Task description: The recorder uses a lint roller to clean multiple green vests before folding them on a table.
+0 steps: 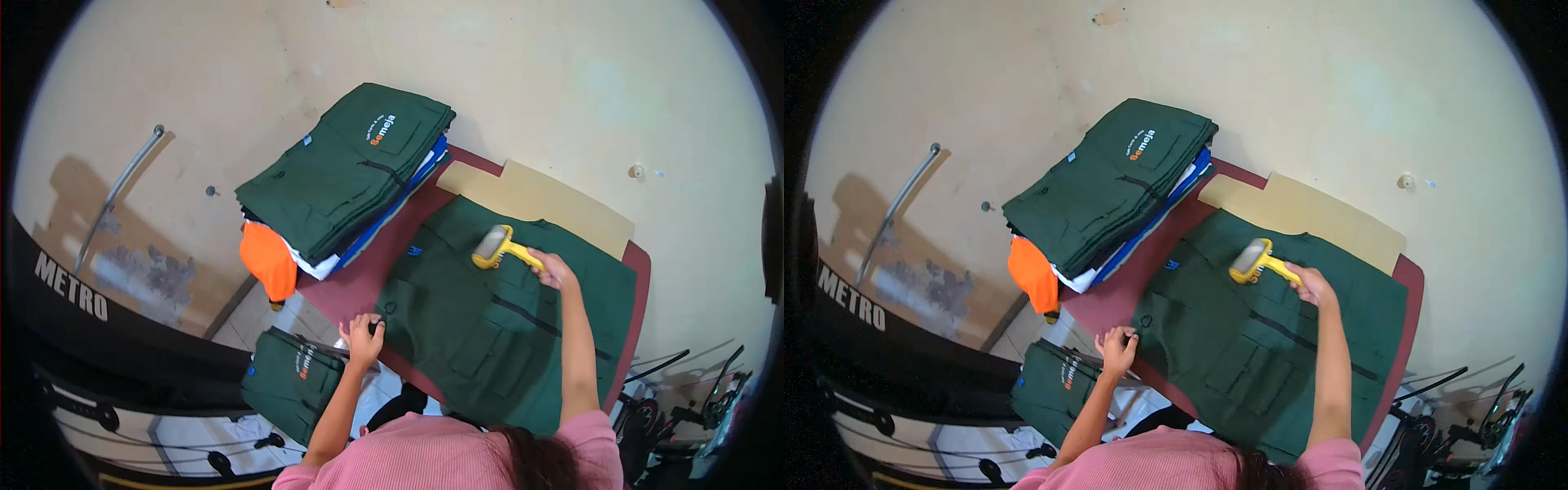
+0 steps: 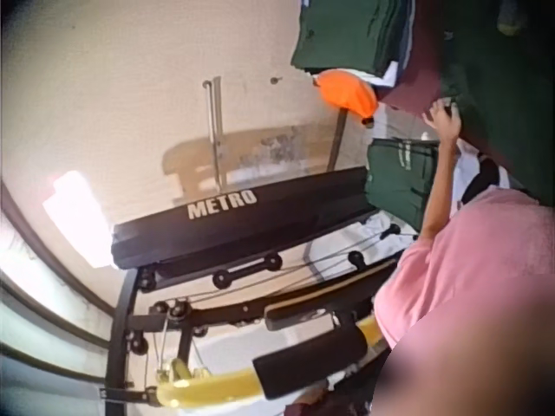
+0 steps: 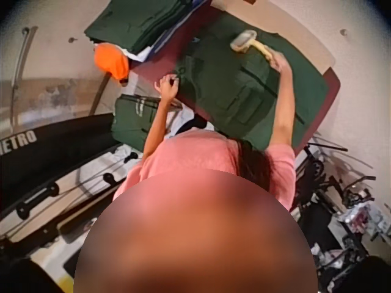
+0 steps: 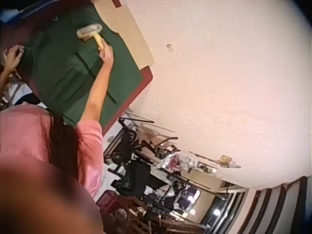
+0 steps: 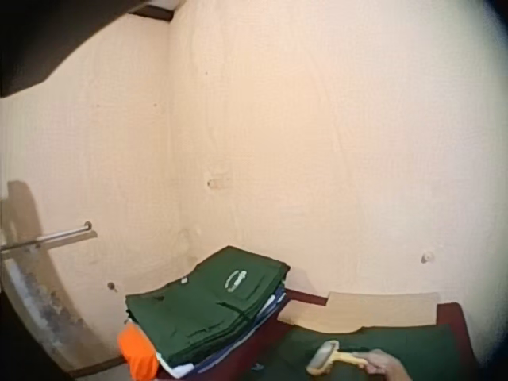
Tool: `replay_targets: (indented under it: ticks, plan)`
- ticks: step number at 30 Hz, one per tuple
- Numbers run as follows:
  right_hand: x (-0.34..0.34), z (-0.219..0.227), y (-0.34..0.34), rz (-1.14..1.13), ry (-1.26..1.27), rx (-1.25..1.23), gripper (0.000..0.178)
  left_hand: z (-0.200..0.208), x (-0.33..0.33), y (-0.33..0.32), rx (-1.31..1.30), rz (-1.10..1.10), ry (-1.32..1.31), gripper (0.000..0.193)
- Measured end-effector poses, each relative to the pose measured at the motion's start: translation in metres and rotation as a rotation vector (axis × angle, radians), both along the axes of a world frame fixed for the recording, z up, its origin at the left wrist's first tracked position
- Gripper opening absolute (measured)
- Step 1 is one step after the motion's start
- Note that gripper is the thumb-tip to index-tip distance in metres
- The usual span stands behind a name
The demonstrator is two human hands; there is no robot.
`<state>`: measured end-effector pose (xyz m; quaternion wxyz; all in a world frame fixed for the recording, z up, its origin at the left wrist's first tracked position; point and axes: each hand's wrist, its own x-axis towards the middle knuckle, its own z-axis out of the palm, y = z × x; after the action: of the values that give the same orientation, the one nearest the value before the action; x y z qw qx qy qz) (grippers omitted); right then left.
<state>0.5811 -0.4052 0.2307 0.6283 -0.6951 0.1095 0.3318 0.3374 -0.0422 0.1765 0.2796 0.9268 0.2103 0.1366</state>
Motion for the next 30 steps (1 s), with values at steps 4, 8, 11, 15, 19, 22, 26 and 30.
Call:
replay_targets:
  ticks: [4, 8, 11, 15, 19, 22, 26, 30]
  plan:
    - [0.023, -0.023, 0.092, -0.103, -0.083, -0.055, 0.048, -0.011, 0.014, 0.038, -0.037, -0.087, -0.082, 0.017]
    - [0.001, -0.032, 0.134, -0.15, -0.211, -0.197, 0.058, -0.013, 0.041, 0.057, -0.051, -0.143, -0.163, 0.017]
    - [-0.046, -0.029, 0.113, -0.201, -0.172, -0.169, 0.057, -0.011, 0.061, 0.062, -0.086, -0.279, -0.197, 0.015]
    - [-0.15, -0.028, 0.043, -0.298, -0.067, -0.081, 0.053, -0.001, 0.099, 0.042, -0.09, -0.494, -0.227, 0.016]
    - [-0.285, -0.017, -0.015, -0.532, 0.008, -0.021, 0.049, 0.001, 0.129, 0.016, -0.144, -0.634, -0.241, 0.017]
    - [-0.372, -0.017, -0.034, -0.717, 0.077, -0.067, 0.046, -0.005, 0.145, 0.005, -0.113, -0.68, -0.184, 0.016]
    - [-0.425, -0.033, -0.023, -0.95, 0.146, 0.107, 0.047, -0.01, 0.159, 0.008, -0.135, -0.75, -0.077, 0.012]
    - [-0.354, -0.032, -0.004, -0.874, 0.066, 0.25, 0.044, -0.004, 0.156, 0.012, -0.146, -0.706, -0.028, 0.012]
